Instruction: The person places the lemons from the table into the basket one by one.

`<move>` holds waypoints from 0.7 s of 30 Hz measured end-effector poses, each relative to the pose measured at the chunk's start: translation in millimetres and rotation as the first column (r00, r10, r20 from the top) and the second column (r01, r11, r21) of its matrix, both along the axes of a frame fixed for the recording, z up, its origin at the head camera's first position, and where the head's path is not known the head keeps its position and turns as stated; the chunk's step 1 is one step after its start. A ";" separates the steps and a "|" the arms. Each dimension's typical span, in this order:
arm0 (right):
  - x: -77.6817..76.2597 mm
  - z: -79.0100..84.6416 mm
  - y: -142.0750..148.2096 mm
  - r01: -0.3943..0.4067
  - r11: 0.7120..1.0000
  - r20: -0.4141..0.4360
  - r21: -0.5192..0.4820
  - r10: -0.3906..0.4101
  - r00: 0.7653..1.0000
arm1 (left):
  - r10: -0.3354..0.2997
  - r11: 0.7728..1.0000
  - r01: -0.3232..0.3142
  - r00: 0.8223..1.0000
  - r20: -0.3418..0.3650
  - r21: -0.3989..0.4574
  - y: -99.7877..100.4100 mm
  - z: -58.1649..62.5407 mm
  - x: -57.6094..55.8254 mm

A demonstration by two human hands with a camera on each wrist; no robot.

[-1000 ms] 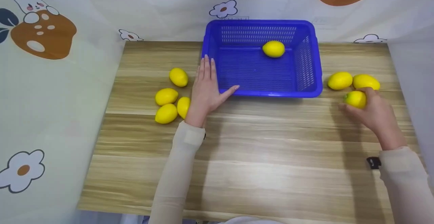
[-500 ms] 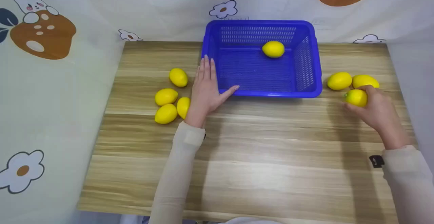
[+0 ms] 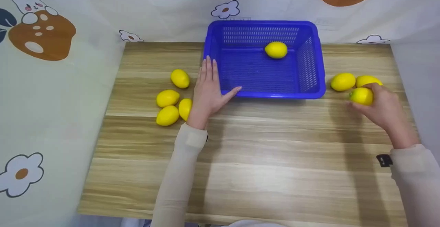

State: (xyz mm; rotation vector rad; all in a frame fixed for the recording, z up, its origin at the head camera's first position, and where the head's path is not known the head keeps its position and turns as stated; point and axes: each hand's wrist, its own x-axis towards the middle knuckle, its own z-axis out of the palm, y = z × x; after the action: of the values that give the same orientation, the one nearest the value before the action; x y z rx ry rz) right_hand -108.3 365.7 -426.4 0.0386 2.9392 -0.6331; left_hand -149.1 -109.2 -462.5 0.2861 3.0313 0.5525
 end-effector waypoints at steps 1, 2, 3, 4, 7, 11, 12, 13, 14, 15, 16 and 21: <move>-0.1 0.5 -0.3 -0.001 1.000 -0.002 -0.004 0.001 1.000 | -0.001 1.000 0.001 1.000 0.000 -0.002 0.0 0.1 0.1; -0.2 1.2 -0.5 -0.001 1.000 -0.004 -0.008 0.001 1.000 | -0.002 1.000 0.002 1.000 0.000 -0.002 0.0 0.1 0.1; -0.4 1.8 -0.9 -0.001 1.000 -0.006 -0.011 0.001 1.000 | -0.003 1.000 0.003 1.000 0.001 -0.004 0.0 0.2 0.0; -0.6 2.4 -1.1 -0.002 1.000 -0.007 -0.014 0.002 1.000 | -0.003 1.000 0.003 1.000 0.003 -0.003 0.0 0.3 0.0; -1.5 4.8 -2.4 0.000 1.000 0.000 -0.020 0.000 1.000 | -0.004 1.000 0.004 1.000 0.007 -0.005 -0.1 0.3 -0.5; -2.0 8.4 -3.6 -0.010 1.000 -0.001 -0.023 0.010 1.000 | -0.004 1.000 0.004 1.000 0.008 -0.012 -0.2 0.0 -0.9; -2.1 9.3 -3.7 -0.014 1.000 -0.004 -0.022 0.014 1.000 | -0.003 1.000 0.004 1.000 0.005 -0.013 -0.1 -0.2 -1.0; -2.1 10.0 -4.3 -0.019 1.000 -0.010 -0.019 0.018 1.000 | -0.003 1.000 0.003 1.000 0.002 -0.012 -0.1 -0.5 -1.0; -2.1 10.7 -4.9 -0.021 1.000 -0.015 -0.016 0.021 1.000 | -0.003 1.000 0.003 1.000 0.000 -0.012 0.1 -0.7 -1.1; -2.0 11.4 -5.3 -0.023 1.000 -0.021 -0.013 0.023 1.000 | -0.003 1.000 0.003 1.000 -0.004 -0.011 0.3 -0.7 -1.3; -2.1 12.1 -5.9 -0.024 1.000 -0.023 -0.011 0.023 0.999 | -0.002 1.000 0.002 1.000 -0.006 -0.010 0.2 -0.9 -1.4; -3.5 15.0 -8.5 -0.029 1.000 -0.031 -0.013 0.028 0.999 | -0.004 1.000 0.004 1.000 -0.006 -0.009 -0.1 -0.6 -1.3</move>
State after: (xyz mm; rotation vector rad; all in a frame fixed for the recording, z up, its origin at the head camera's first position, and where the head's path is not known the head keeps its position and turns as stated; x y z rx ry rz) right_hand -111.8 357.3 -411.4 -0.0141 2.9591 -0.6544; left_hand -150.4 -109.4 -463.1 0.2937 3.0378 0.5380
